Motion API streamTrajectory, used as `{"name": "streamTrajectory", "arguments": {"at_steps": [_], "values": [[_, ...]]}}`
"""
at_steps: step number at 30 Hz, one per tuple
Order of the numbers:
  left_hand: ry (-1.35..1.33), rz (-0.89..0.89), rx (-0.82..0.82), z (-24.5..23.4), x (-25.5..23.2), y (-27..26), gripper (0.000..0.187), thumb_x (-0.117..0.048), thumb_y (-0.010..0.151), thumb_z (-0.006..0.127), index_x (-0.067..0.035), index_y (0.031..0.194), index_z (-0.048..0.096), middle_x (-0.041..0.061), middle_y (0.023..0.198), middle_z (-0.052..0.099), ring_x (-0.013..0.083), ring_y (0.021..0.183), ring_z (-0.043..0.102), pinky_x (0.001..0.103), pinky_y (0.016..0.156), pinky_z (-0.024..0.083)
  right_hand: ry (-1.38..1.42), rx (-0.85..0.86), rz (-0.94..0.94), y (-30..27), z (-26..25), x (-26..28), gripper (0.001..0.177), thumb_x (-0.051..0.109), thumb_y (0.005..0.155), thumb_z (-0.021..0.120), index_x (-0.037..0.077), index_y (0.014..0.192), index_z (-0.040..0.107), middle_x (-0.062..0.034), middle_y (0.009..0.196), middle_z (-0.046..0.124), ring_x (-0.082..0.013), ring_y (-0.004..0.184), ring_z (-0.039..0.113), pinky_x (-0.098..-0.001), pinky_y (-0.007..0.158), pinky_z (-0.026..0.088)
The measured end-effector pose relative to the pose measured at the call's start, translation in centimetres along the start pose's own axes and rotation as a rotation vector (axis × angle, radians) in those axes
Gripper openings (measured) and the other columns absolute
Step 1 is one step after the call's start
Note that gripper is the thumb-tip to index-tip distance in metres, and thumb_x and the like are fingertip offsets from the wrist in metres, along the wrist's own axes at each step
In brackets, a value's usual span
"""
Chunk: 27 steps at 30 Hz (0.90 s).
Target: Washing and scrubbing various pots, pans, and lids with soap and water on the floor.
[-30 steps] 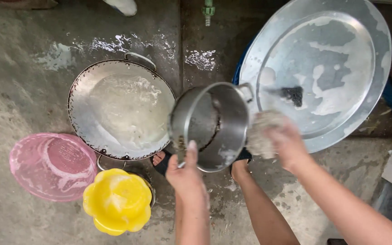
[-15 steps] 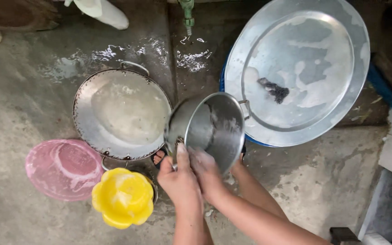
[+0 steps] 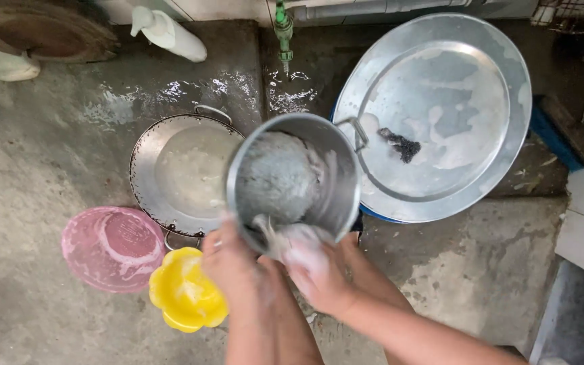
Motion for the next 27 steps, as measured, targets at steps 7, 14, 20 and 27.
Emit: {"name": "streamTrajectory", "arguments": {"at_steps": [7, 14, 20, 27], "values": [[0.056, -0.088, 0.070, -1.8, 0.0, -1.7, 0.038, -0.017, 0.096, 0.069, -0.014, 0.066, 0.046, -0.004, 0.057, 0.046, 0.0078, 0.047, 0.039, 0.026, 0.043, 0.031, -0.339, 0.176, -0.407, 1.0, -0.4, -4.0, 0.029, 0.012, 0.085, 0.066, 0.023, 0.110, 0.076, -0.0075, 0.116, 0.069, -0.0310, 0.099, 0.063, -0.0503, 0.081, 0.047], [-0.098, -0.035, 0.033, 1.2, -1.4, -3.1, 0.043, -0.016, 0.095, 0.069, -0.014, 0.064, 0.039, -0.005, 0.053, 0.041, 0.0071, 0.043, 0.032, 0.027, 0.038, 0.026, -0.071, -0.057, 0.245, -2.8, -0.5, -1.1, 0.038, 0.010, 0.081, 0.064, 0.016, 0.119, 0.071, -0.0102, 0.129, 0.064, -0.0317, 0.123, 0.054, -0.0521, 0.106, 0.034], [0.096, 0.124, 0.247, 0.1, -3.0, -2.9, 0.047, -0.017, 0.099, 0.071, -0.013, 0.065, 0.039, -0.006, 0.058, 0.044, 0.0036, 0.050, 0.034, 0.024, 0.043, 0.025, -0.696, 0.328, -0.259, 4.8, -0.5, -5.9, 0.047, 0.030, 0.071, 0.065, 0.012, 0.114, 0.072, -0.0183, 0.127, 0.061, -0.0321, 0.122, 0.063, -0.0484, 0.105, 0.045], [0.026, 0.127, 0.288, 1.9, -3.0, -3.3, 0.049, -0.016, 0.096, 0.073, -0.016, 0.065, 0.035, -0.010, 0.058, 0.037, 0.0028, 0.050, 0.029, 0.024, 0.043, 0.022, -0.200, 0.571, 0.537, 1.8, 4.1, -4.4, 0.044, 0.043, 0.102, 0.048, 0.014, 0.130, 0.065, -0.0195, 0.118, 0.071, -0.0359, 0.109, 0.065, -0.0469, 0.094, 0.050]]}}
Point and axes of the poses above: each hand's wrist, its own y-axis towards the middle knuckle, its own z-axis out of the palm, x = y × z, the point moved 10 cm from there along y, towards the middle knuckle
